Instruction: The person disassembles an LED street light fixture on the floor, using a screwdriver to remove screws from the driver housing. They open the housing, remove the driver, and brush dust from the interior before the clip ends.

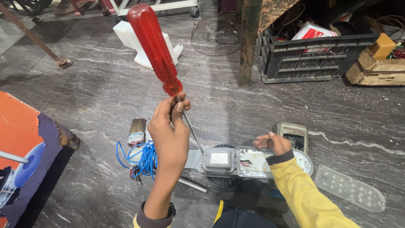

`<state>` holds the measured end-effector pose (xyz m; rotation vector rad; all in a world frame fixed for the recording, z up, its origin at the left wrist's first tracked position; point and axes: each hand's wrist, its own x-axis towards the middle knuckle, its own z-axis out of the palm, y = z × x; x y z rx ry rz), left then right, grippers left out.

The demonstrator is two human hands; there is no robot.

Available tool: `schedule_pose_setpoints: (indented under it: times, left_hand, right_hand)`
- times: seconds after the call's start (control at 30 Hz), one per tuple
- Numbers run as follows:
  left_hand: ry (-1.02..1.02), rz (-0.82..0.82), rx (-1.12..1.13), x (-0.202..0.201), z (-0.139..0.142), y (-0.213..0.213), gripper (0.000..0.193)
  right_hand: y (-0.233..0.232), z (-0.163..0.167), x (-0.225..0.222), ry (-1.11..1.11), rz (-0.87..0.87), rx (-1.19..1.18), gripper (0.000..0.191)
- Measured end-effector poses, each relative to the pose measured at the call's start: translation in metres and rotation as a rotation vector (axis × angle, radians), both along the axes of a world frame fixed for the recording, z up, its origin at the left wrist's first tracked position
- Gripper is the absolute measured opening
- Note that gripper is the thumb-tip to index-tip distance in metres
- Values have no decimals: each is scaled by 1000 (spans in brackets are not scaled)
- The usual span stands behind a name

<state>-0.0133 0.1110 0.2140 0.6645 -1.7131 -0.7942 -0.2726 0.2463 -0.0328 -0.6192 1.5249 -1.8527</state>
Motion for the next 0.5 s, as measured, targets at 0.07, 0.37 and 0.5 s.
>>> schedule_pose_setpoints:
  times: [0.07,0.37,0.5]
  left_hand:
    - [7,25,-48,-1,0,0,10]
    - [-103,69,-137,-12,-6,-5,19]
    - [-106,0,-213,-10,-15,-9,17]
  right_hand:
    - [0,-1,-1,-4,17,-10,51]
    - [1,-3,-2,-12,3,-12,49]
    - [2,-4,-2,12,-3,-11,50]
